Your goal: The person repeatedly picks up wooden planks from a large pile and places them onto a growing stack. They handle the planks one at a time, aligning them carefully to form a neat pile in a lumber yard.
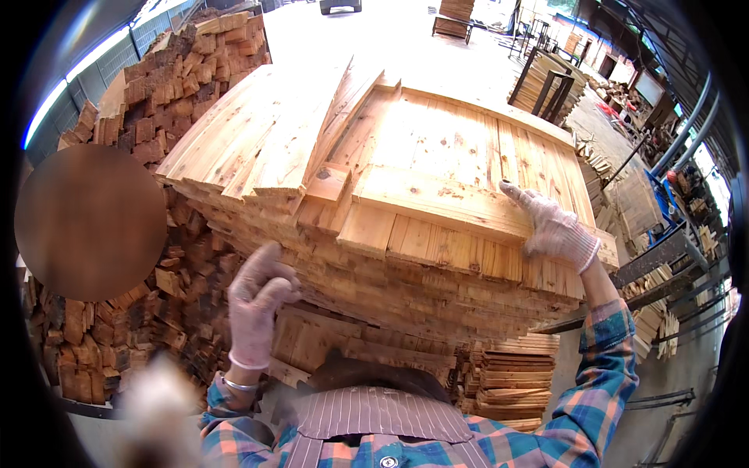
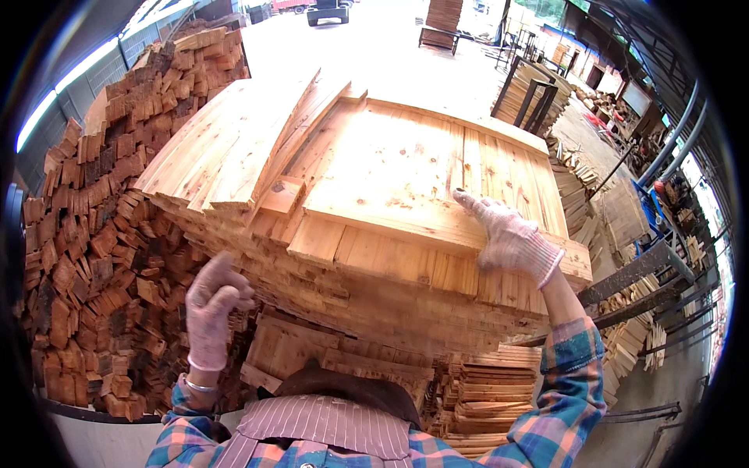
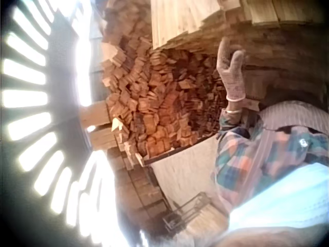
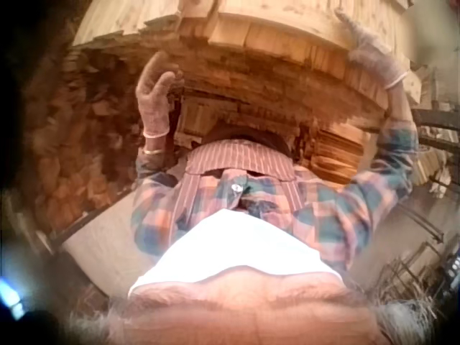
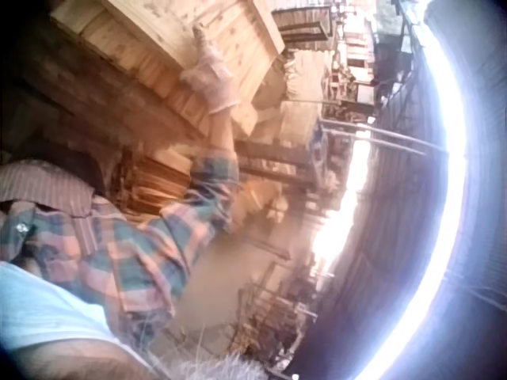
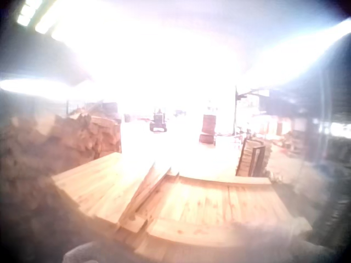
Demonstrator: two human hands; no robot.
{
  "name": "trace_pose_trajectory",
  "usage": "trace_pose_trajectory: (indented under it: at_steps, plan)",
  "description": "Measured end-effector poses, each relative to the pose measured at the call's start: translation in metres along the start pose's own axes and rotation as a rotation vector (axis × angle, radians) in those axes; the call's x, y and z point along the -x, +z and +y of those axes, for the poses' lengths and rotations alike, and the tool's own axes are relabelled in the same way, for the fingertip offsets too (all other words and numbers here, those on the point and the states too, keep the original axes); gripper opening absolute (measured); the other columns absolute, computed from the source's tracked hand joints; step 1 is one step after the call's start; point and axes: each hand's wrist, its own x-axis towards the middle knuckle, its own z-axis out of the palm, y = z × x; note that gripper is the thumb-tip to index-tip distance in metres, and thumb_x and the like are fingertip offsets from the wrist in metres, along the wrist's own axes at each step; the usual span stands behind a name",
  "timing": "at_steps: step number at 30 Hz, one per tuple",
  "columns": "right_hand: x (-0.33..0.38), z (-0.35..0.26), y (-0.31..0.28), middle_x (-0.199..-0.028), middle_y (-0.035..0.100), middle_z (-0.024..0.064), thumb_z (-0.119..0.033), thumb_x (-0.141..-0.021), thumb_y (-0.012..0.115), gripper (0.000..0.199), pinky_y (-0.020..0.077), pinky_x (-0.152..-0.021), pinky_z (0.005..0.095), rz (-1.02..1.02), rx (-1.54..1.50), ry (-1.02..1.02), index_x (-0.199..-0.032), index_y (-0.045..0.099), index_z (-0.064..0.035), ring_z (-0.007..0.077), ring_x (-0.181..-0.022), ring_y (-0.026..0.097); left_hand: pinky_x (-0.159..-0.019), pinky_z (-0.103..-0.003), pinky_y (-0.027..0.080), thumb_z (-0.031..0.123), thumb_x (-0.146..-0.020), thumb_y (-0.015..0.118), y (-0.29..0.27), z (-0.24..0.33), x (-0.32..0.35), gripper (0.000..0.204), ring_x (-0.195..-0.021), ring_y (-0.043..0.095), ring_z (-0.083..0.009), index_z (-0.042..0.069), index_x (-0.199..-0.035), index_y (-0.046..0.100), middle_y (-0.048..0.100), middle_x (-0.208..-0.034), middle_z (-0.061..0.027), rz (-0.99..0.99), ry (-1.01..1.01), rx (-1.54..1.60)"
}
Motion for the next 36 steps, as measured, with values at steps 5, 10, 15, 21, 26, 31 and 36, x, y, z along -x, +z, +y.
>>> trace_pose_trajectory:
  at_steps: [5,10,15,21,26,31,36]
  plan:
    - [0.01,0.005,-0.019,-0.129,0.05,0.017,-0.007,-0.056,0.082,0.105,0.0446,-0.105,0.0362,0.168,-0.179,0.05,-0.147,0.031,-0.0148,0.0324,-0.117,0.052,-0.062,-0.023,0.058,0.023,-0.084,0.073,-0.039,0.041,-0.068,0.057,-0.074,0.065,-0.0122,0.002,-0.132,0.051,0.066,-0.089,-0.0054,0.1,0.446,-0.135]
    - [-0.02,-0.008,-0.065,-0.128,0.054,0.0183,-0.022,-0.058,0.087,0.109,0.0476,-0.098,0.0351,0.26,-0.271,0.235,-0.149,0.028,-0.0139,0.0288,-0.108,0.058,-0.066,-0.025,0.059,0.032,-0.079,0.078,-0.077,0.062,-0.18,0.078,-0.08,0.065,-0.0151,-0.005,-0.137,0.041,0.064,-0.1,-0.0089,0.076,0.388,-0.364]
    - [-0.135,-0.029,-0.034,-0.102,0.065,0.0191,-0.072,-0.079,0.055,0.096,0.0523,-0.055,0.0315,0.49,-0.448,0.117,-0.142,0.04,-0.0015,0.0152,-0.07,0.065,-0.104,-0.035,0.042,0.049,-0.082,0.069,-0.056,0.049,-0.266,0.083,-0.128,0.046,-0.0304,-0.001,-0.141,0.038,0.045,-0.14,-0.0218,-0.152,0.315,-0.723]
    - [-0.262,-0.181,0.014,-0.119,0.058,0.0136,-0.031,-0.093,0.052,0.04,0.0533,-0.08,0.0279,0.16,0.244,0.261,-0.127,0.055,-0.0102,0.0201,-0.099,0.06,-0.105,-0.038,0.037,0.056,-0.094,0.045,-0.05,0.021,-0.301,0.067,-0.126,0.049,-0.0325,0.002,-0.134,0.05,0.056,-0.129,-0.0188,-0.422,0.444,-1.05]
    - [-0.298,-0.154,0.036,-0.129,0.056,0.0121,-0.023,-0.088,0.059,0.032,0.0498,-0.095,0.0342,0.271,0.083,0.358,-0.118,0.064,-0.0129,0.024,-0.117,0.056,-0.107,-0.041,0.031,0.054,-0.095,0.044,-0.038,0.016,-0.296,0.064,-0.122,0.05,-0.0319,0.005,-0.136,0.048,0.059,-0.126,-0.0145,-0.409,0.497,-1.035]
    - [-0.3,-0.154,0.041,-0.121,0.062,0.008,-0.024,-0.091,0.057,0.028,0.0539,-0.081,0.0307,0.247,0.347,0.32,-0.115,0.066,-0.0119,0.019,-0.112,0.059,-0.109,-0.041,0.031,0.059,-0.094,0.04,-0.039,0.015,-0.301,0.07,-0.129,0.044,-0.0327,0.004,-0.138,0.045,0.053,-0.135,-0.0161,-0.474,0.482,-1.088]
    - [-0.28,-0.241,0.012,-0.107,0.066,0.0126,-0.031,-0.095,0.05,0.034,0.0563,-0.061,0.0337,0.328,-0.087,0.327,-0.113,0.066,-0.0072,0.0213,-0.087,0.067,-0.105,-0.04,0.036,0.06,-0.094,0.039,-0.047,0.015,-0.311,0.07,-0.127,0.046,-0.0352,0.006,-0.138,0.047,0.052,-0.134,-0.022,-0.371,0.322,-0.938]
